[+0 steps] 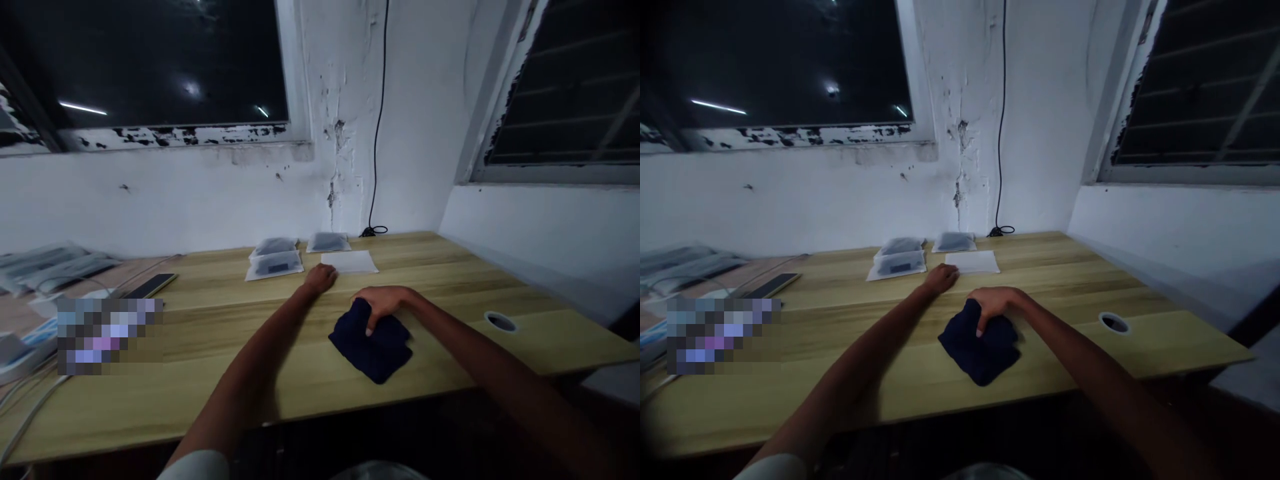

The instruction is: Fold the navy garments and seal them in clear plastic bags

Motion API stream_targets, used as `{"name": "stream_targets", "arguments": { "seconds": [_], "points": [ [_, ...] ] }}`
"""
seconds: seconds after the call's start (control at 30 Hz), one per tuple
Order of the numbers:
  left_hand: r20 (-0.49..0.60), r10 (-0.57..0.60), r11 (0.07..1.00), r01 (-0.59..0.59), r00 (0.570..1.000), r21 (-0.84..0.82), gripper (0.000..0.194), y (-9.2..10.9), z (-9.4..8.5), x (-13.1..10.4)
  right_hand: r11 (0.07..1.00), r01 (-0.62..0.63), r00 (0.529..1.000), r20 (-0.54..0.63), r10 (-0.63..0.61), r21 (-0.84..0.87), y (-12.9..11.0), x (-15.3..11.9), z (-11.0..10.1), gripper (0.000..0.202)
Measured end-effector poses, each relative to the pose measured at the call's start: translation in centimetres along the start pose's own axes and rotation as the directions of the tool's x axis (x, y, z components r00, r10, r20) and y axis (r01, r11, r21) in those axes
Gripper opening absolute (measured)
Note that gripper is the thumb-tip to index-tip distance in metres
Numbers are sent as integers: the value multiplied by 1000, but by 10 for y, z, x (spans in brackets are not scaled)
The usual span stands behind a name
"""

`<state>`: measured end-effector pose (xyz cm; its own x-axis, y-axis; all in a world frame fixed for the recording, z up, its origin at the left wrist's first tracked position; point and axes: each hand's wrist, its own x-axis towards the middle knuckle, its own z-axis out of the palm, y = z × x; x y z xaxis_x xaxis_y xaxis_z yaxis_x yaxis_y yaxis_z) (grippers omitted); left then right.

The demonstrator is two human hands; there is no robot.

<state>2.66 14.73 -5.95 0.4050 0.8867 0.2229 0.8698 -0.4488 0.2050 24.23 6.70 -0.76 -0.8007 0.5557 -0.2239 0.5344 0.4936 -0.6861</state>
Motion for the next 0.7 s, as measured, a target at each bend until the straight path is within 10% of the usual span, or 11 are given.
{"name": "stream_targets", "arguments": {
  "seconds": [0.23, 0.47, 0.63, 0.7],
  "points": [
    [-118, -114, 980, 132, 986, 151, 25, 7, -2, -62, 853, 153, 831, -532, 163, 500, 38, -9, -33, 42],
    [-175, 78, 977, -41, 982, 208, 22, 5, -7, -89, 418, 657, 314, -732, 605, 627, 82, -1, -46, 25],
    [-246, 161, 980, -125, 956, 155, 30, 10, -6, -78, 836, 530, -103, -968, 229, 141, 61, 7, -28, 44],
    [-286, 162, 985, -135, 944, 112, 34, 15, -3, -80, 941, 307, -86, -989, -121, -142, 44, 12, -4, 49]
  ]
}}
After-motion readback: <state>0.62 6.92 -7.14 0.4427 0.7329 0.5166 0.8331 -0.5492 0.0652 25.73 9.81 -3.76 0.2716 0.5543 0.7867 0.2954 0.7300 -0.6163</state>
